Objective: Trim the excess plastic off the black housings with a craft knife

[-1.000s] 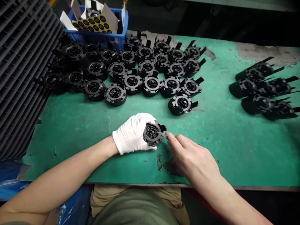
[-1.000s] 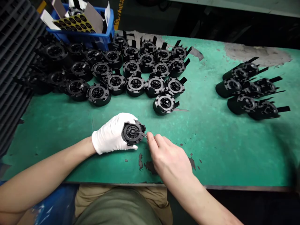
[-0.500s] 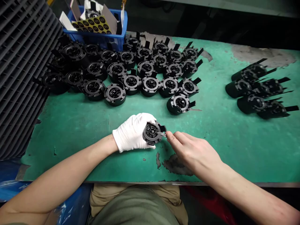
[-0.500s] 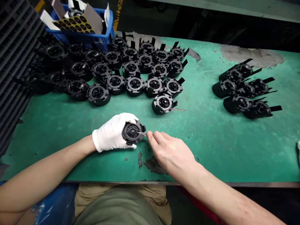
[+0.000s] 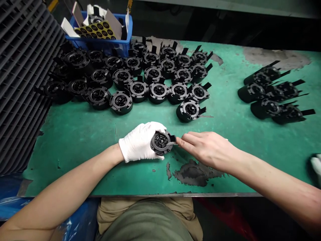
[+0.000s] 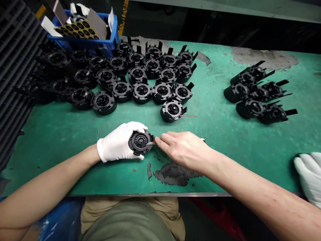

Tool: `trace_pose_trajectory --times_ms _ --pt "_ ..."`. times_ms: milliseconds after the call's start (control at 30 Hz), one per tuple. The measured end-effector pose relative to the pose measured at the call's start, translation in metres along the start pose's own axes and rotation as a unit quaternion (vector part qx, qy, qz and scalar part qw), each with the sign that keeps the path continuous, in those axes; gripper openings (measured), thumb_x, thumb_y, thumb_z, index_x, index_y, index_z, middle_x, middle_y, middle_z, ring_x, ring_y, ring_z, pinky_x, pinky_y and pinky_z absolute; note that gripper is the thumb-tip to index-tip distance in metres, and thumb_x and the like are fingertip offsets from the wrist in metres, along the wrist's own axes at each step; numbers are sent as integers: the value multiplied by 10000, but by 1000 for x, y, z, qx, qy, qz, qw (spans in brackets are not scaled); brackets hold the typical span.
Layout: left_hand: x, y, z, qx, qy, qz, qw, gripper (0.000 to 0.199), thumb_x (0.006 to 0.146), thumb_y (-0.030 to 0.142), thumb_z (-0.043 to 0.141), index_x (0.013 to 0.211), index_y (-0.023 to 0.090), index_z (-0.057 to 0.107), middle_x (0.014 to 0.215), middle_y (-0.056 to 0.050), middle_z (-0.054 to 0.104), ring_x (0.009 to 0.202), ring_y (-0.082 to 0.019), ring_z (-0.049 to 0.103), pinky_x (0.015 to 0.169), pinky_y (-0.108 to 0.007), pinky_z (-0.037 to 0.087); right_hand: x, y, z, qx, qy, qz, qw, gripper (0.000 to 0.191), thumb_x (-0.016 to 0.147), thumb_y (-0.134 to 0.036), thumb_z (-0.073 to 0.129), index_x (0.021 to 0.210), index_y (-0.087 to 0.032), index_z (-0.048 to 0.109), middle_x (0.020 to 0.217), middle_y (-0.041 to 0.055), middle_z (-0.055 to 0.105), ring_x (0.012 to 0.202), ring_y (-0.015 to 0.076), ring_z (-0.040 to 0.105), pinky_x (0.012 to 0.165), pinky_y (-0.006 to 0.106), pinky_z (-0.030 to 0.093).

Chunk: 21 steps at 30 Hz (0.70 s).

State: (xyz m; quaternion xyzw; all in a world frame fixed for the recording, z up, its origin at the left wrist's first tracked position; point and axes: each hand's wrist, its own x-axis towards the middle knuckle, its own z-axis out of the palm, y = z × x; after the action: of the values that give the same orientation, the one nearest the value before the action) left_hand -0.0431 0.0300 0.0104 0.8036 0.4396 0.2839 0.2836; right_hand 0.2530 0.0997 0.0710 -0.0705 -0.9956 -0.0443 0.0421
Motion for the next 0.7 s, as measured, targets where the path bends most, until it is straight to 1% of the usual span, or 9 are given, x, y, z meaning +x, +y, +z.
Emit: trace_pose_trajectory --times_ms 100,233,300,367,433,533,700 --pt "1 2 -1 4 4 6 1000 825 693 500 1081 1320 214 628 1352 -156 768 1252 -383 779 1054 -524 658 -5 -9 2 7 5 36 999 299 1102 -45 457 1357 -106 600 871 1 624 716 161 589 636 304 418" --pt "4 7 -1 16 -8 -10 1000 750 701 556 1063 1244 211 677 1289 -162 784 1218 -409 785 1049 -564 660 -14 -36 2 -14 14 130 991 408 1043 -15 510 1439 -105 557 898 8 622 703 163 557 590 306 381" --pt "4 6 2 18 -2 -7 1000 783 686 595 1065 1246 203 682 1278 -170 785 1213 -418 783 1051 -576 660 -16 -50 1 -16 13 166 986 411 1041 -14 508 1440 -101 554 891 6 607 674 159 524 575 306 378" --pt "1 3 5 20 14 3 1000 840 691 657 1051 1282 198 670 1299 -179 779 1226 -419 779 1060 -579 657 -15 -61 0 -17 15 186 982 411 1032 -5 501 1429 -92 558 874 2 593 649 159 497 567 312 379" --pt "-2 0 8 24 34 19 999 887 713 730 1015 1316 195 645 1325 -189 770 1240 -413 773 1063 -572 654 -12 -68 -1 -21 15 193 981 442 1007 23 491 1433 -78 554 868 4 594 651 164 497 563 317 381" --pt "-6 -5 11 36 45 36 998 895 749 771 973 1338 200 618 1331 -188 764 1232 -400 774 1050 -555 652 -8 -72 -2 -37 3 189 981 489 961 61 483 1432 -52 550 877 19 612 693 177 533 564 324 393" --pt "-6 -8 13 37 55 51 997 893 796 812 911 1350 182 604 1329 -203 754 1229 -408 767 1050 -569 642 -4 -68 -6 -53 -18 141 988 476 959 61 471 1414 -45 563 886 43 638 749 203 575 591 339 434"
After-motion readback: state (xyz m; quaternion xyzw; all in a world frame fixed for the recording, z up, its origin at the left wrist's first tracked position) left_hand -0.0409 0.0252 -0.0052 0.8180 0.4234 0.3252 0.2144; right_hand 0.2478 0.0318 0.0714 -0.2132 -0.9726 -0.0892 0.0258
